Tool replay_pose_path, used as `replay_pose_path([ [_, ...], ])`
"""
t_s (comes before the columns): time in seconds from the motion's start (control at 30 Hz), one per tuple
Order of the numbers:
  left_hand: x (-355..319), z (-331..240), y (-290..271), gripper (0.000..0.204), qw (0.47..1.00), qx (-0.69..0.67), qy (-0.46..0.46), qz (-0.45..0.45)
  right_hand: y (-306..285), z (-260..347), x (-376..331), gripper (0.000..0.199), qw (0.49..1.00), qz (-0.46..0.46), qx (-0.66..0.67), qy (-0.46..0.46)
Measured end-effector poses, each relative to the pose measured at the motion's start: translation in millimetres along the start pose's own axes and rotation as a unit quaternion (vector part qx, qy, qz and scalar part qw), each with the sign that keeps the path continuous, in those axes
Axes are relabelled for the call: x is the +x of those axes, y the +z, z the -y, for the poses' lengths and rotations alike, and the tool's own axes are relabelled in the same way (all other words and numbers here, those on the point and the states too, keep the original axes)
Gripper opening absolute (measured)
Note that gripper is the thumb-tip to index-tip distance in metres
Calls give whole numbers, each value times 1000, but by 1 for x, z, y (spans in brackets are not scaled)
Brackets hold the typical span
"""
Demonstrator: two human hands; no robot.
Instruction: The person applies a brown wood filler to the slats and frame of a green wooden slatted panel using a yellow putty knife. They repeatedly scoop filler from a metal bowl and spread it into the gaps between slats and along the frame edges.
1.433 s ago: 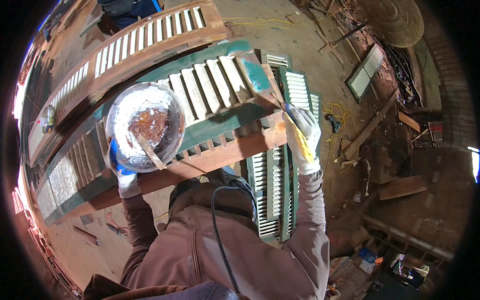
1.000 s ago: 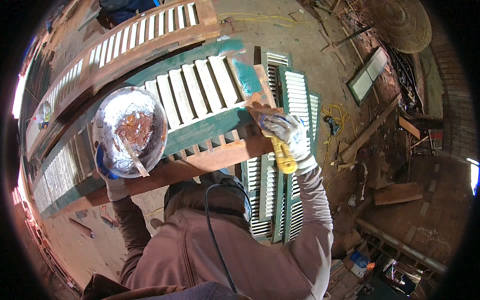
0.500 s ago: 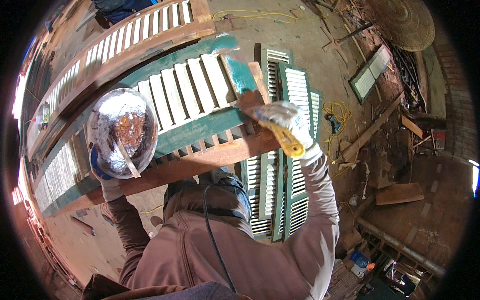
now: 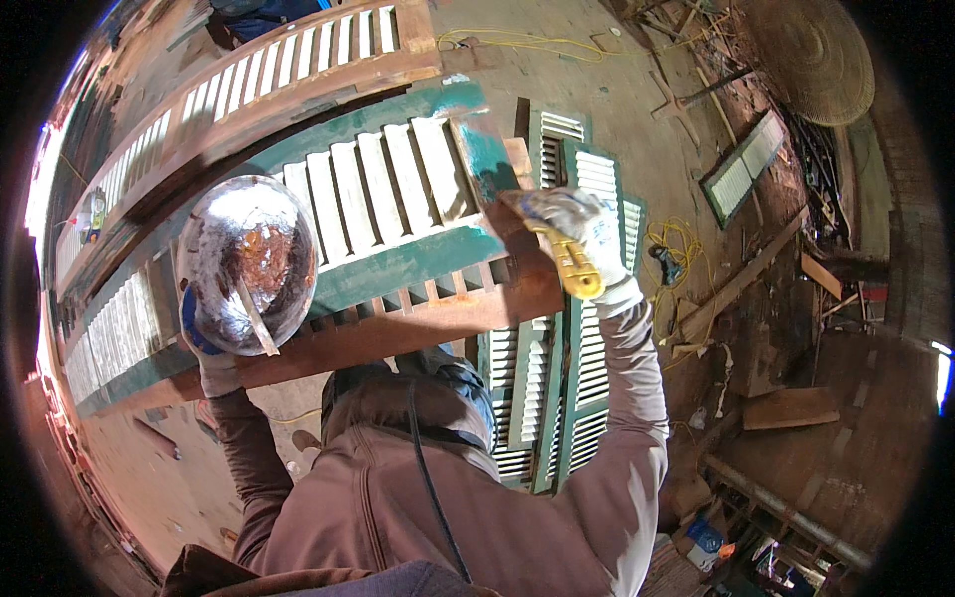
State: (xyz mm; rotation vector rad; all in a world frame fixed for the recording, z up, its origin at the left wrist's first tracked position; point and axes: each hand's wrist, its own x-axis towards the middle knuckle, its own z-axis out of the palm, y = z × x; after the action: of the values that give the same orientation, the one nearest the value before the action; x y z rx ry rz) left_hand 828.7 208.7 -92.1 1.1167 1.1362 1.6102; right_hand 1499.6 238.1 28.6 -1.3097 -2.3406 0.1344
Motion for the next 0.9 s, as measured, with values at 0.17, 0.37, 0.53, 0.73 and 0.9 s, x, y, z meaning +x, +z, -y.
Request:
replay_pose_path([
  [0.17,-10,-5,8,47,999,44,21,-23,-8,19,5,31,992,59,100,-39],
  [0.37,-13,3,10,47,995,85,42,-31,7,-41,69,31,996,-63,2,-60],
  [0.53,-15,7,-9,46,948,294,120,-14,45,-78,119,33,998,-34,-33,-46],
  [0.73,-34,17,-15,45,988,120,46,-83,55,-72,115,36,987,38,150,-52],
  [0.9,-55,-12,11,42,951,261,108,-125,16,-78,136,30,987,32,28,-153],
])
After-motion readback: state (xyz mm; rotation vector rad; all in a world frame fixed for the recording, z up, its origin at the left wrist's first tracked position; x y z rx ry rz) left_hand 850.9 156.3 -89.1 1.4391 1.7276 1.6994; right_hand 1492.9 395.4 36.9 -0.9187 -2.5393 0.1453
